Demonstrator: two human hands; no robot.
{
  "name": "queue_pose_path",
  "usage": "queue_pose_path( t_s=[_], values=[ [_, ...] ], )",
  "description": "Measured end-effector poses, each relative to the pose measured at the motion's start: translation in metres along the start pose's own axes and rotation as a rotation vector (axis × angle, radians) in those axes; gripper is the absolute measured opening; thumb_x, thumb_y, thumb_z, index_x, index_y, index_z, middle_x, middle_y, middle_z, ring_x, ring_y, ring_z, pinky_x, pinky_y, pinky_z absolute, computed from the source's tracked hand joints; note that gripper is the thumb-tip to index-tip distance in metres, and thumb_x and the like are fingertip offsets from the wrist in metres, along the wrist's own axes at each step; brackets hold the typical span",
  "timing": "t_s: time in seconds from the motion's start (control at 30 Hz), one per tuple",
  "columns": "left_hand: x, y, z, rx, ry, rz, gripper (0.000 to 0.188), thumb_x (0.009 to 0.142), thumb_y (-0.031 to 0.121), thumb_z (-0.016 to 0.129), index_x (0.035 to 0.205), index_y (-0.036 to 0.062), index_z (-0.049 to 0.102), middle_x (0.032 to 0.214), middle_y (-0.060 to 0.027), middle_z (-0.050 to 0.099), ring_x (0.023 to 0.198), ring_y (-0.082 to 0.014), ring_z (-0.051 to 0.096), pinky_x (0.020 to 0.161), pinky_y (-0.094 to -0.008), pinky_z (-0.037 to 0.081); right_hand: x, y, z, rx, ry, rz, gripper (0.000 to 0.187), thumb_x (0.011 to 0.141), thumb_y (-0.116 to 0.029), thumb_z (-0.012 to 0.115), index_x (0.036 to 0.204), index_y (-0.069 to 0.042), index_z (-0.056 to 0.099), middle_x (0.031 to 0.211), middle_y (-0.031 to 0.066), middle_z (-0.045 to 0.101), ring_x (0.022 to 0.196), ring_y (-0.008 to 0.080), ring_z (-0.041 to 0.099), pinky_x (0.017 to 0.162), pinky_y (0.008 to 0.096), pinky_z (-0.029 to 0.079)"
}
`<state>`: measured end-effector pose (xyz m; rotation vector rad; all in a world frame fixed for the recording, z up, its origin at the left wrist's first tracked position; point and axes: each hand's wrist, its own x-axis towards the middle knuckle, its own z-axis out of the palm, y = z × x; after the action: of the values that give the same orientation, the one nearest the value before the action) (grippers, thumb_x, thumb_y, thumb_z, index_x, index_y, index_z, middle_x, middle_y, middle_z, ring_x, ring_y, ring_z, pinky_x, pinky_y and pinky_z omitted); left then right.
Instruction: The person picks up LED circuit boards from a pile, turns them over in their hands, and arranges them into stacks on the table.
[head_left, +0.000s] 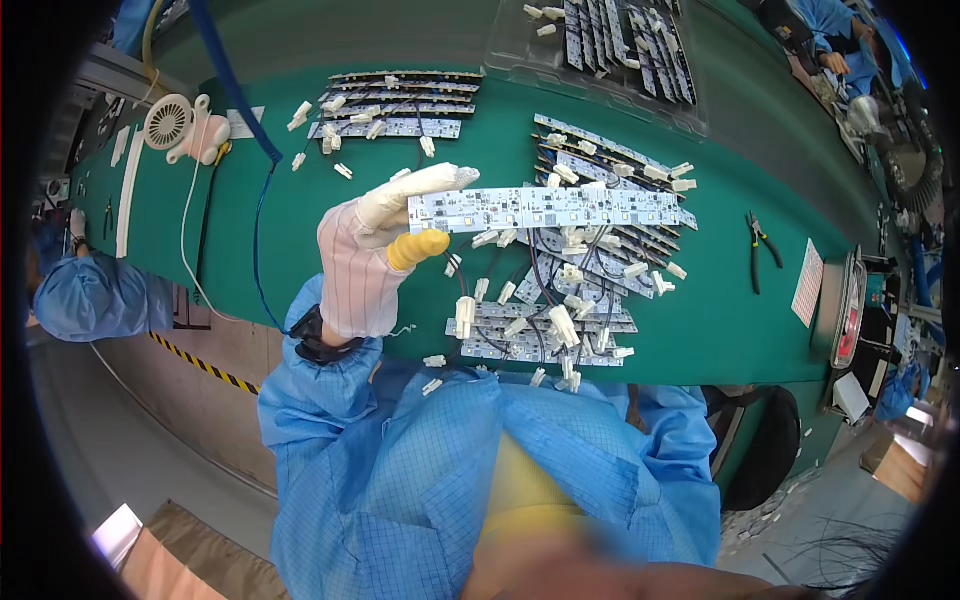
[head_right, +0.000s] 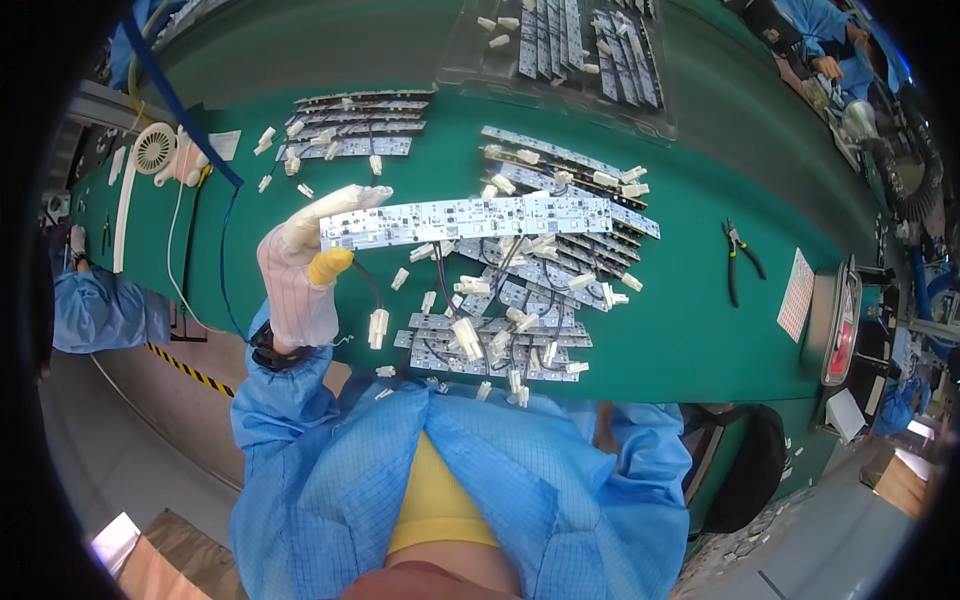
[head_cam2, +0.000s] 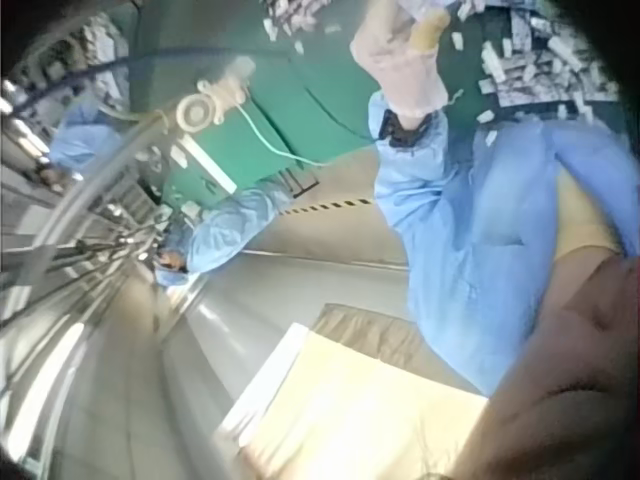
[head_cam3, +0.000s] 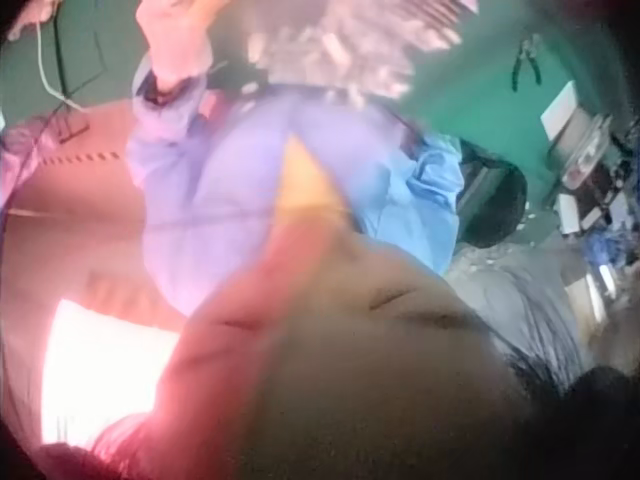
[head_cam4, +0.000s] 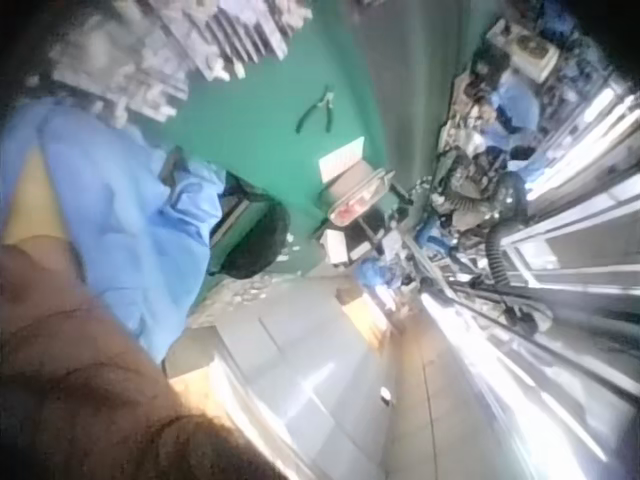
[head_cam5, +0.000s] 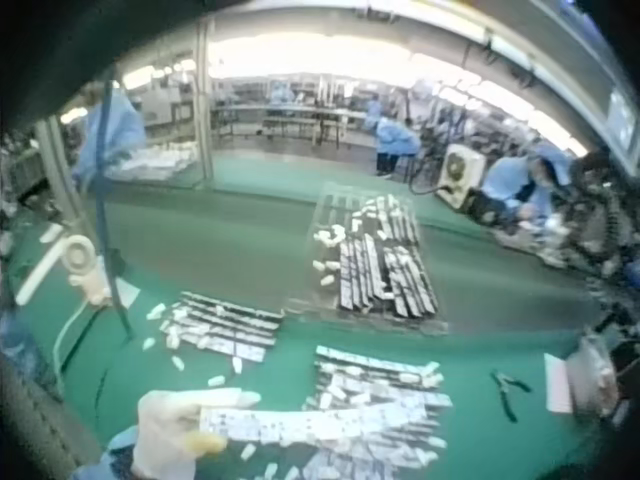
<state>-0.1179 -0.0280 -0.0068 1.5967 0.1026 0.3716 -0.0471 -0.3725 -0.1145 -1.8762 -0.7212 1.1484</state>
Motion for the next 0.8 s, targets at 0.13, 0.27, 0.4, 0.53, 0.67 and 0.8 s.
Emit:
queue_pose_path(
  t_s=[0.13, 0.27, 0.4, 0.53, 0.67, 0.8],
  values=[
    [-0.001, 0.002, -0.002, 0.008, -0.023, 0.020, 0.068, 0.080, 0.050, 0.070, 0.117, -0.0058, 0.060, 0.111, -0.0200, 0.066, 0.103, -0.0231, 0.064, 0.092, -0.0336, 0.050, 0.000, -0.028, -0.003, -0.194, -0.132, -0.012, 0.033, 0.084, -0.016, 0.058, 0.114, -0.003, 0.058, 0.098, 0.0166, 0.063, 0.088, 0.0302, 0.064, 0.068, 0.0400, 0.052],
    [0.001, 0.002, 0.002, -0.028, -0.024, -0.007, 0.067, 0.082, 0.051, 0.068, 0.117, -0.0053, 0.060, 0.110, -0.0197, 0.067, 0.103, -0.0234, 0.064, 0.092, -0.0340, 0.050, -0.014, -0.055, 0.003, -0.392, -0.259, -0.003, 0.031, 0.081, -0.015, 0.060, 0.110, -0.003, 0.060, 0.092, 0.0162, 0.065, 0.084, 0.0308, 0.066, 0.064, 0.0407, 0.053],
    [0.008, -0.002, -0.001, -0.171, -0.079, -0.028, 0.064, 0.084, 0.048, 0.067, 0.119, -0.0050, 0.058, 0.110, -0.0184, 0.067, 0.101, -0.0217, 0.065, 0.090, -0.0326, 0.051, -0.086, -0.069, 0.012, -0.564, -0.362, 0.038, 0.030, 0.079, -0.014, 0.062, 0.107, -0.003, 0.062, 0.086, 0.0158, 0.066, 0.080, 0.0315, 0.067, 0.060, 0.0415, 0.053],
    [0.006, -0.001, 0.006, -0.207, -0.026, -0.001, 0.066, 0.083, 0.050, 0.066, 0.119, -0.0049, 0.058, 0.109, -0.0172, 0.068, 0.100, -0.0203, 0.066, 0.090, -0.0317, 0.051, -0.104, -0.088, -0.032, -0.614, -0.059, -0.216, 0.041, 0.081, -0.013, 0.063, 0.120, -0.002, 0.057, 0.083, 0.0152, 0.067, 0.073, 0.0299, 0.068, 0.057, 0.0390, 0.054],
    [0.007, -0.004, 0.010, -0.273, -0.030, -0.036, 0.064, 0.083, 0.047, 0.068, 0.120, -0.0044, 0.058, 0.110, -0.0182, 0.067, 0.100, -0.0199, 0.066, 0.088, -0.0295, 0.052, -0.036, -0.153, -0.048, 0.568, 0.589, -0.285, 0.059, 0.095, -0.032, 0.056, 0.136, 0.005, 0.036, 0.094, 0.0127, 0.065, 0.066, 0.0201, 0.067, 0.049, 0.0239, 0.051],
    [0.001, 0.003, 0.011, -0.157, -0.136, -0.077, 0.061, 0.080, 0.036, 0.074, 0.121, -0.0053, 0.056, 0.114, -0.0210, 0.065, 0.102, -0.0240, 0.064, 0.088, -0.0346, 0.052, -0.006, -0.145, -0.066, 0.691, 0.392, -0.441, 0.049, 0.093, -0.019, 0.060, 0.132, 0.004, 0.042, 0.103, 0.0169, 0.062, 0.061, 0.0147, 0.063, 0.050, 0.0187, 0.046]
  ],
)
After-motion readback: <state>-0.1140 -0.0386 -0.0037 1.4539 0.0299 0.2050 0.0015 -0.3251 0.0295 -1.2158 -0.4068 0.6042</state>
